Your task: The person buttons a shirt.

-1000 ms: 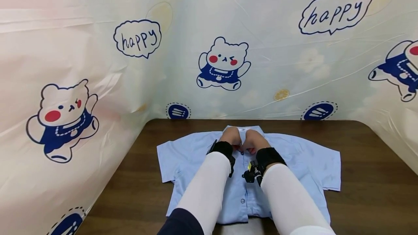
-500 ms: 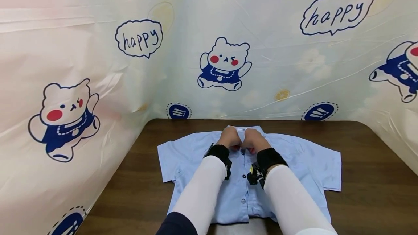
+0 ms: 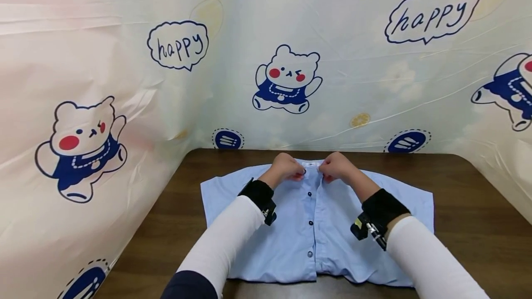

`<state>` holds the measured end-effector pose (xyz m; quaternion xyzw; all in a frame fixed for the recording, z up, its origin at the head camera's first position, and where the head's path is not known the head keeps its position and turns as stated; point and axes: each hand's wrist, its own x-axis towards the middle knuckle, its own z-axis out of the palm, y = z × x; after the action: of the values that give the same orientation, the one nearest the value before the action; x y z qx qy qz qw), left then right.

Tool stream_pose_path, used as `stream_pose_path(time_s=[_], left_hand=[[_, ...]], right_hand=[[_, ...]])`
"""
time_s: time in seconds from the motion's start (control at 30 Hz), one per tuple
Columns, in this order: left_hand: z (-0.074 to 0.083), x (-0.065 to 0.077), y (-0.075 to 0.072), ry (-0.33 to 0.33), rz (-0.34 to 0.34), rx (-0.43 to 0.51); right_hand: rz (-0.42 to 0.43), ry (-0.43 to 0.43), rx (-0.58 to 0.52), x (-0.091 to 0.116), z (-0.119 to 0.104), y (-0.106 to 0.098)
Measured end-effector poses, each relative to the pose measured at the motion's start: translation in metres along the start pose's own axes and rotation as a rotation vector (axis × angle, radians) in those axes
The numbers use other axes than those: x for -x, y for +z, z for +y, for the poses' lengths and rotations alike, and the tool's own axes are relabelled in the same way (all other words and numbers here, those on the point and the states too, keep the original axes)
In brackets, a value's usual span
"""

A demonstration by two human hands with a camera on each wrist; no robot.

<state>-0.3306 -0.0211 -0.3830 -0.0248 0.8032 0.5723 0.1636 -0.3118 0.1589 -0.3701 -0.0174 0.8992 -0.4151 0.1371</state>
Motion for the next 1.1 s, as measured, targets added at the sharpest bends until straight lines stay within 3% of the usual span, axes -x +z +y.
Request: stream_pose_path(time_s=[0.1, 0.23, 0.57, 0.8, 1.1], left_hand=[[0.002, 0.004, 0.001, -0.021, -0.013, 0.133], [0.002, 0.008, 0.004, -0.044, -0.039, 0.226], [0.002, 0.017, 0.011, -0.072, -0.099, 0.197], [-0.002, 0.019, 0.013, -0.094, -0.11, 0.233], [-0.002, 0.02, 0.006, -0.131, -0.199, 0.279]], right_hand=[[0.026, -0.006, -0.082, 0.007, 0.0, 0.0], [0.054, -0.025, -0.176, 0.015, -0.002, 0.006], [0.075, -0.081, -0.223, 0.023, -0.002, 0.015], [0.028, -0.136, -0.223, 0.023, 0.003, 0.018], [-0.031, -0.191, -0.258, 0.022, 0.006, 0.015]])
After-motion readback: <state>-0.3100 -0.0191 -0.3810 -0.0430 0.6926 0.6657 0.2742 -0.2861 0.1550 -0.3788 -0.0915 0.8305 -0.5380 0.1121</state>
